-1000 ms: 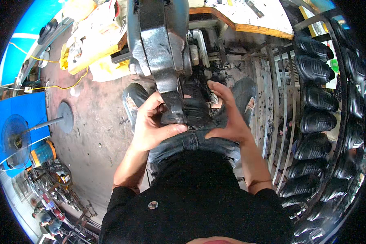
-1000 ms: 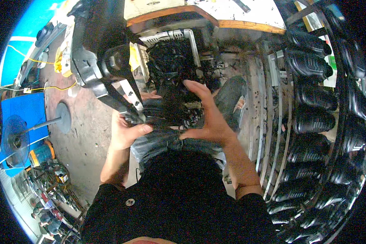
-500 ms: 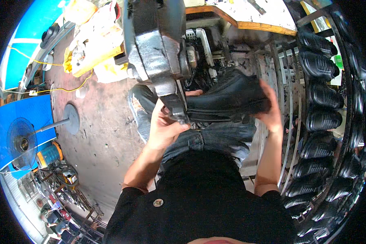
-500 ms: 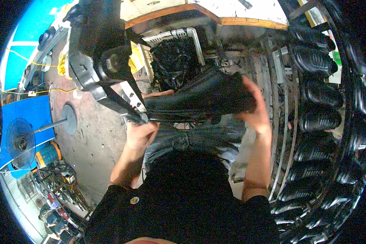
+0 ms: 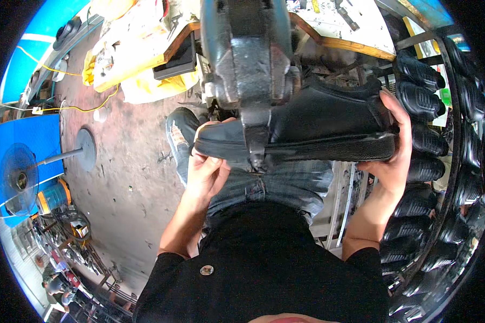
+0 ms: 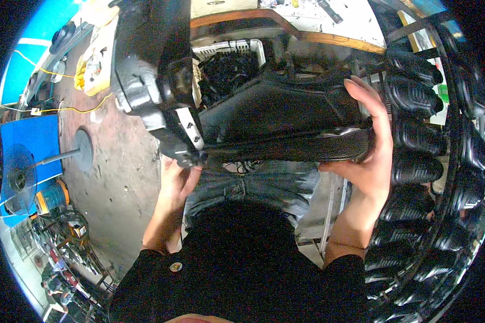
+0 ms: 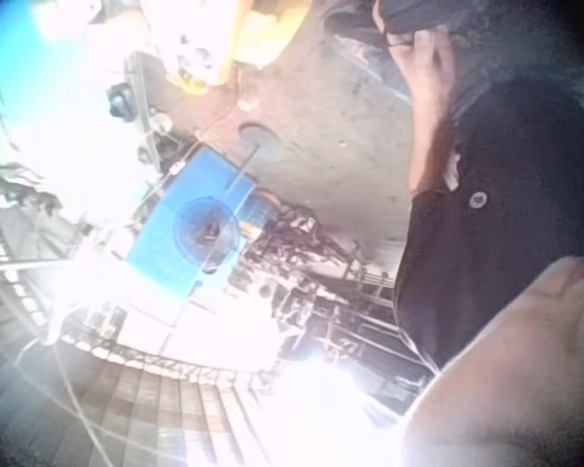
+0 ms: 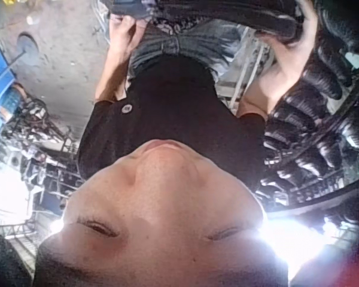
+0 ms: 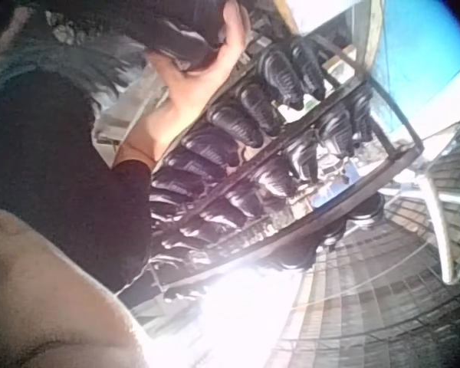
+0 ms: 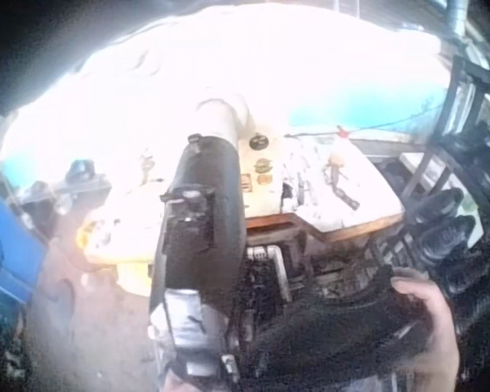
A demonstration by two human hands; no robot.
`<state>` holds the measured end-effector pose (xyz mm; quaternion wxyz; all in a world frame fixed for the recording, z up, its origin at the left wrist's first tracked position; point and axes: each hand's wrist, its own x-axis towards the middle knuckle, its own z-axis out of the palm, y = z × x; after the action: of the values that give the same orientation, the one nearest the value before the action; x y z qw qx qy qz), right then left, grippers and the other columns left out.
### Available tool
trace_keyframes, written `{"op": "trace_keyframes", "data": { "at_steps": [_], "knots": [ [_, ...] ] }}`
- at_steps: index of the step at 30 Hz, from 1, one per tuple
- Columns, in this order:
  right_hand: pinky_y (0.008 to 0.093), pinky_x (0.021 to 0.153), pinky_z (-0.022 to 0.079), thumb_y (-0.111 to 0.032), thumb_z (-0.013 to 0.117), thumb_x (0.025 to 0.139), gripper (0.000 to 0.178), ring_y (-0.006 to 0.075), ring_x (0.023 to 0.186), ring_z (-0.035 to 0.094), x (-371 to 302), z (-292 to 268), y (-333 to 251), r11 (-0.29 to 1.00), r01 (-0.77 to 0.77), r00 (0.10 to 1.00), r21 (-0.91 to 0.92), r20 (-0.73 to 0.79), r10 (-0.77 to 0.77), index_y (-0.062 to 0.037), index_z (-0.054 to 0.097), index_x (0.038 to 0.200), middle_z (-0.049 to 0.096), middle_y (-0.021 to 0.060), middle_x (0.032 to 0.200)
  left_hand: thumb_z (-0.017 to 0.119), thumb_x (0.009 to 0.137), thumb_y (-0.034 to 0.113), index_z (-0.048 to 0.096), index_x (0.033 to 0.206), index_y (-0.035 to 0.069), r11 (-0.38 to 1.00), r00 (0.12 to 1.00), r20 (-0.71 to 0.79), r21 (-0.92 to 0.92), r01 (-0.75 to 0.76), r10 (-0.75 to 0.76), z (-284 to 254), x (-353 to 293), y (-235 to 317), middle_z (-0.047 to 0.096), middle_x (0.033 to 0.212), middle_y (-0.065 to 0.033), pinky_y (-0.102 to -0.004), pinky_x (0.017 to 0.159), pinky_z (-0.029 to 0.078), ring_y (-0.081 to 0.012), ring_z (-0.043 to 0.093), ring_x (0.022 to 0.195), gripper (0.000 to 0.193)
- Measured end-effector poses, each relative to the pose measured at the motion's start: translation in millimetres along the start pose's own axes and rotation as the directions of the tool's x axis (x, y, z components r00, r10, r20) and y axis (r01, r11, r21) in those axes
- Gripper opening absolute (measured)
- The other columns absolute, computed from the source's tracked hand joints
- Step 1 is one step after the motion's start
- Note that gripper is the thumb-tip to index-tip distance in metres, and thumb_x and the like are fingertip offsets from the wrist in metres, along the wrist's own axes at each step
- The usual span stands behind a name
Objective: Manually press the soles of shoes onto the uppers using a specialized industrial press machine.
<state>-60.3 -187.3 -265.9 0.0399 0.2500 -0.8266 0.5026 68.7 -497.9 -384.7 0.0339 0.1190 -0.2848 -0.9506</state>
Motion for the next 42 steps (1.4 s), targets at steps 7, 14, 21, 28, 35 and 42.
{"op": "trace_keyframes", "data": {
  "at_steps": [7,14,21,28,35,42],
  "knots": [
    [0.0427,0.12,0.025,-0.002,0.085,0.052,0.099,0.0317,0.144,0.038,1.8,37.7,-18.3,0.968,-0.062,0.984,0.242,0.175,0.02,0.0019,0.048,0.144,0.046,0.0192,0.151,0.079,0.083,0.02,0.055,0.132,0.006,0.991,0.979,-0.177,0.106,-0.085,0.103,-53.2,-18.0,23.8,0.064,0.123,-0.0079,-0.0426,0.096,0.054,-0.0239,0.064,0.111,0.056],
    [0.0421,0.117,0.032,-0.011,0.091,0.061,0.09,0.0313,0.141,0.043,-16.0,95.2,-22.4,0.914,-0.186,0.979,0.36,0.149,0.14,-0.0029,0.051,0.142,0.052,0.0163,0.145,0.065,0.094,0.029,0.025,0.156,0.002,0.665,0.885,0.134,0.611,-0.429,0.447,-33.8,-15.1,83.1,0.032,0.158,-0.0241,-0.0493,0.12,0.024,-0.0362,0.035,0.145,0.078],
    [0.0425,0.112,0.039,-0.016,0.089,0.067,0.084,0.0364,0.136,0.047,-0.1,109.0,-35.6,0.971,-0.062,0.971,0.231,0.241,0.005,-0.0075,0.052,0.142,0.053,0.0167,0.142,0.087,0.069,0.039,0.038,0.151,0.003,-0.436,0.83,0.558,0.755,-0.491,0.031,59.9,-8.8,105.8,0.042,0.154,-0.0183,-0.0612,0.118,0.019,-0.0409,0.035,0.145,0.102],
    [0.0441,0.104,0.047,-0.025,0.085,0.071,0.082,0.0406,0.129,0.051,13.0,92.8,-58.7,0.997,0.055,0.939,-0.057,0.342,-0.032,-0.0121,0.05,0.143,0.051,0.0193,0.14,0.088,0.065,0.02,0.046,0.144,0.001,-0.16,0.826,0.549,0.81,-0.564,-0.13,84.1,17.9,81.9,0.048,0.144,-0.0212,-0.0501,0.113,0.036,-0.0401,0.045,0.136,0.092],
    [0.0453,0.098,0.051,-0.036,0.085,0.071,0.09,0.0397,0.123,0.055,16.5,103.3,-56.8,0.997,0.066,0.937,-0.026,0.344,-0.053,-0.0111,0.044,0.146,0.049,0.0185,0.14,0.089,0.059,0.0,0.051,0.139,0.001,0.318,0.958,0.288,0.909,-0.268,-0.015,53.0,12.1,61.8,0.051,0.141,-0.0174,-0.0412,0.11,0.041,-0.0325,0.052,0.13,0.089],
    [0.0433,0.111,0.038,-0.035,0.096,0.062,0.119,0.0325,0.133,0.048,-50.9,133.2,25.2,0.969,0.047,0.996,0.241,0.065,-0.064,-0.0102,0.028,0.157,0.042,0.0181,0.149,0.092,0.057,-0.006,0.035,0.148,-0.002,0.742,0.975,0.221,0.648,-0.173,0.034,37.6,7.9,24.9,0.048,0.144,-0.0124,-0.0383,0.117,0.034,-0.0254,0.044,0.138,0.107]
  ]
}}
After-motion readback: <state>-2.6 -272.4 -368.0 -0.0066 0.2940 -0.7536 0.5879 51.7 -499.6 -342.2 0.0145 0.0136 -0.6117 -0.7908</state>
